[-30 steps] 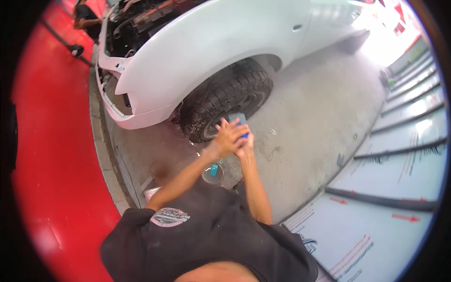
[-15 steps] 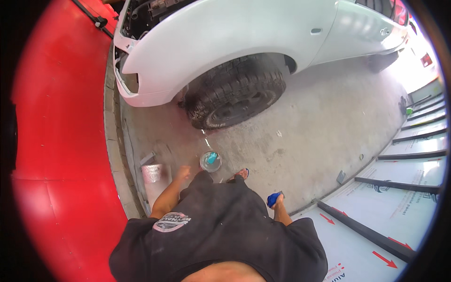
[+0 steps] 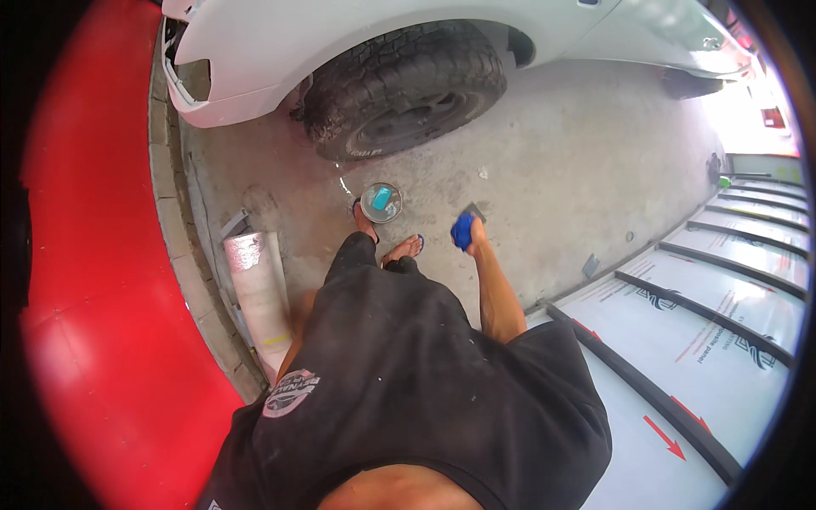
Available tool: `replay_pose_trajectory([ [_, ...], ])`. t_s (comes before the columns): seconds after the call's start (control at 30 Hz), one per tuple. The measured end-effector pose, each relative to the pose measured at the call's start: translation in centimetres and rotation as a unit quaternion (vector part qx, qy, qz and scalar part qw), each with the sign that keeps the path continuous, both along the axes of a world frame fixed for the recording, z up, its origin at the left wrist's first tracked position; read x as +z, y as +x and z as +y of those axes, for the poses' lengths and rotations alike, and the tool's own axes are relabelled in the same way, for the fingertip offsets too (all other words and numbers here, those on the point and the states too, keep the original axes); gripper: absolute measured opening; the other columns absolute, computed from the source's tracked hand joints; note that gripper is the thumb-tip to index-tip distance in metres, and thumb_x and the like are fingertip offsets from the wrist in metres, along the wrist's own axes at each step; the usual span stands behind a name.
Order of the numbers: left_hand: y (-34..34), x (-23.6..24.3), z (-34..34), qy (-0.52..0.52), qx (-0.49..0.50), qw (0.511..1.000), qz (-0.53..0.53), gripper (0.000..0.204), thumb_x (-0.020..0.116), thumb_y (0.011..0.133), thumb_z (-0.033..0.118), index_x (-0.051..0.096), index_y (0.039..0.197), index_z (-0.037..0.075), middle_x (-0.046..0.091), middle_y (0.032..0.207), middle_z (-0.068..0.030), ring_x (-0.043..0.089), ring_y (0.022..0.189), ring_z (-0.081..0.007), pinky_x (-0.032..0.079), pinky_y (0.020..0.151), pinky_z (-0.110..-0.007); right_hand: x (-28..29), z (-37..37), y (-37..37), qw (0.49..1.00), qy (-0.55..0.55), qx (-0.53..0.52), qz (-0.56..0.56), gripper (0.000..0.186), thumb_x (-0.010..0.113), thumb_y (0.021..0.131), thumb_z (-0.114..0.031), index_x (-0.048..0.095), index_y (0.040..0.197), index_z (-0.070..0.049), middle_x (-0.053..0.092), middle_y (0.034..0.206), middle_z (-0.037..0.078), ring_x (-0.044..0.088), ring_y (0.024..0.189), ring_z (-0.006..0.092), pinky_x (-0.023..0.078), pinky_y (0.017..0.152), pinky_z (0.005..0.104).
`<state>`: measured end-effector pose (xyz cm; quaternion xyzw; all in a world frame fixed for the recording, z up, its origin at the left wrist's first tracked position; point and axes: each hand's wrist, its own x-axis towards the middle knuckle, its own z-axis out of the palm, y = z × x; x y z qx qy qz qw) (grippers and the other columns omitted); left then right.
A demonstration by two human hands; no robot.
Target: The recorder is sanding a white vehicle panel using a sanding block and water.
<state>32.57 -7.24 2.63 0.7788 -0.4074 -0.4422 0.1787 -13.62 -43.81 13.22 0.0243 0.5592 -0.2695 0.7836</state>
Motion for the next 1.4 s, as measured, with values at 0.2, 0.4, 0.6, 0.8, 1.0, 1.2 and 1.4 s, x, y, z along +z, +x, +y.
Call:
replay_pose_trajectory([
  [0.2, -0.3, 1.1, -4.5, 0.109, 0.164, 0.978, 0.061, 0.038, 0.053, 0.099, 0.035, 0.071, 0.116, 0.006, 0.076, 0.101, -0.014, 0.073, 0.089, -0.0265, 0.057, 0.074, -0.043, 5.4, -7.6, 8.6, 0.989, -0.096, 0.108, -0.024, 0.045, 0.04, 0.104, -0.049, 0.058, 0.104, -0.008, 0.069, 0.089, 0.014, 0.067, 0.07, 0.0294, 0.057, 0.06, 0.0444],
  [0.4, 1.1, 4.0, -15.5, 0.015, 0.285, 0.917, 0.279, 0.046, 0.056, 0.101, 0.044, 0.062, 0.129, 0.009, 0.074, 0.096, -0.0117, 0.072, 0.072, -0.023, 0.057, 0.055, -0.043, 8.7, -7.2, 15.6, 0.973, -0.072, 0.192, -0.107, 0.047, 0.039, 0.105, -0.051, 0.059, 0.104, -0.008, 0.07, 0.094, 0.015, 0.067, 0.074, 0.03, 0.058, 0.066, 0.0453],
  [0.6, -4.9, 16.6, -35.5, 0.032, 0.191, 0.906, 0.376, 0.064, 0.065, 0.095, 0.054, 0.054, 0.139, 0.008, 0.071, 0.115, -0.0117, 0.072, 0.084, -0.0232, 0.06, 0.072, -0.041, 10.1, -8.9, 16.0, 0.948, -0.006, 0.264, -0.179, 0.049, 0.046, 0.103, -0.05, 0.06, 0.11, -0.004, 0.07, 0.098, 0.015, 0.068, 0.079, 0.0321, 0.057, 0.066, 0.044],
  [0.8, -6.4, 21.1, -39.0, 0.04, 0.172, 0.806, 0.565, 0.068, 0.068, 0.095, 0.052, 0.052, 0.138, 0.001, 0.064, 0.127, -0.0152, 0.065, 0.113, -0.0289, 0.06, 0.088, -0.044, 14.0, -13.7, 20.1, 0.838, 0.04, 0.478, -0.26, 0.053, 0.051, 0.101, -0.051, 0.065, 0.104, -0.001, 0.069, 0.098, 0.013, 0.067, 0.081, 0.0294, 0.056, 0.066, 0.0387],
  [1.0, -11.4, 24.0, -36.9, -0.044, 0.315, 0.734, 0.6, 0.046, 0.065, 0.101, 0.028, 0.052, 0.135, 0.001, 0.063, 0.126, -0.0152, 0.066, 0.111, -0.0336, 0.059, 0.093, -0.057, 11.4, -19.1, 20.2, 0.673, 0.138, 0.659, -0.305, 0.062, 0.046, 0.102, -0.058, 0.065, 0.109, 0.0, 0.07, 0.1, 0.014, 0.069, 0.08, 0.0275, 0.057, 0.066, 0.0366],
  [1.2, -18.7, 21.2, -31.9, -0.229, 0.456, 0.533, 0.674, 0.069, 0.063, 0.102, 0.026, 0.021, 0.153, 0.007, 0.049, 0.145, -0.016, 0.047, 0.139, -0.0341, 0.052, 0.096, -0.07, 9.2, -19.8, 20.0, 0.69, 0.118, 0.703, -0.126, 0.062, 0.055, 0.097, -0.064, 0.061, 0.12, -0.008, 0.069, 0.098, 0.012, 0.069, 0.077, 0.0274, 0.06, 0.063, 0.0401],
  [1.4, -31.4, -6.3, -33.5, 0.007, 0.657, 0.727, 0.198, 0.054, 0.06, 0.098, 0.041, 0.058, 0.135, 0.002, 0.054, 0.14, -0.0214, 0.053, 0.13, -0.0346, 0.044, 0.108, -0.048, 0.7, -11.3, 21.5, 0.678, -0.084, 0.727, 0.068, 0.065, 0.065, 0.092, -0.062, 0.059, 0.133, -0.012, 0.056, 0.127, 0.012, 0.065, 0.098, 0.023, 0.058, 0.072, 0.0364],
])
